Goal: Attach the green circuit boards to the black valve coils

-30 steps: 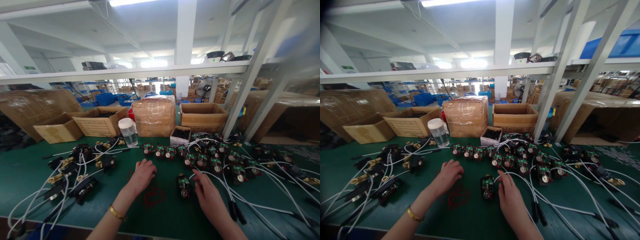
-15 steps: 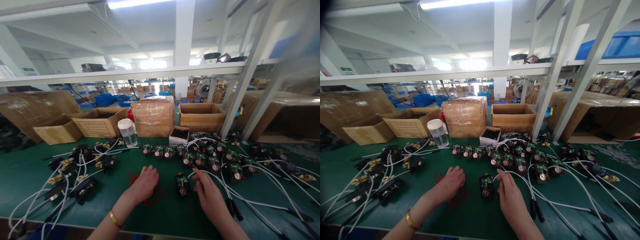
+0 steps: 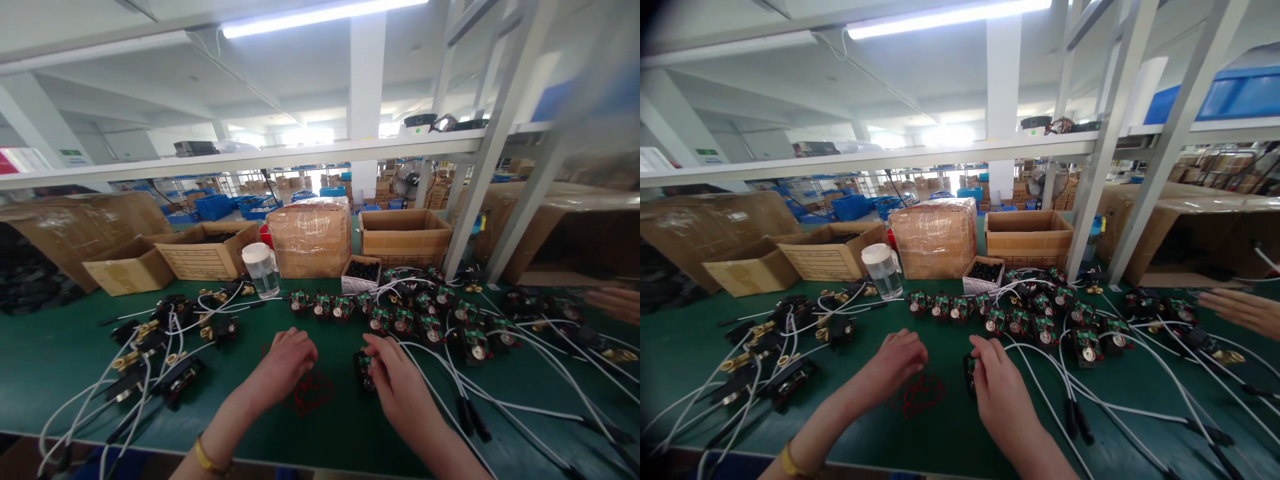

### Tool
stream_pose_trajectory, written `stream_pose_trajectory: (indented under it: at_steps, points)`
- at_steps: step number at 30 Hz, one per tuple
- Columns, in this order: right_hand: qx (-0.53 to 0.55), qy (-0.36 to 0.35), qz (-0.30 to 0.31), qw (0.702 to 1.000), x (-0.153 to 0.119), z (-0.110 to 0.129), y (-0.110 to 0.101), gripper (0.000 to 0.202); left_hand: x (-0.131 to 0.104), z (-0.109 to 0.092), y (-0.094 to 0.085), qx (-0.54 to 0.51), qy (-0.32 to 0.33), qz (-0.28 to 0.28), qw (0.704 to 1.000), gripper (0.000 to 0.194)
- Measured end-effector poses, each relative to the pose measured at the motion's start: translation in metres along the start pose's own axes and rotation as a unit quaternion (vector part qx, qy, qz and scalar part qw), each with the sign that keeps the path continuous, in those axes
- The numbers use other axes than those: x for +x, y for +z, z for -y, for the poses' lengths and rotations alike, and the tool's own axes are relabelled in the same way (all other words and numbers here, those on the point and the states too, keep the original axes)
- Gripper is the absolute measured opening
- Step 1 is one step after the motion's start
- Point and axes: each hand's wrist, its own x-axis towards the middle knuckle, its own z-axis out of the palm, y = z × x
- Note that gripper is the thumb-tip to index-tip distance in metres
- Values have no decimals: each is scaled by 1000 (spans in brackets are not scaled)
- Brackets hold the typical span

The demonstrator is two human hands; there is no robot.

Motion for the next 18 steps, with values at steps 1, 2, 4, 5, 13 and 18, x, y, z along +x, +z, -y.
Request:
stream_pose_trajectory:
  at_steps: [1,2,4,5,13,18]
  points:
    - [2,-4,3,1000,1,2,2,38,4,1,6,8,2,9,1000,11]
    - [4,-6,6,1000,2,4,3,38,8,2,11,17,5,18,1000,10]
    - [7,-7,11,1000,1,5,5,38,16,4,21,33,12,36,999,8]
    - [8,-4,14,1000,1,5,4,38,19,4,24,40,18,45,998,7]
    - [6,14,39,999,-6,-1,-2,40,23,-1,31,74,58,98,991,16]
    - [22,13,50,998,-8,1,-2,44,4,-1,10,39,34,74,996,22]
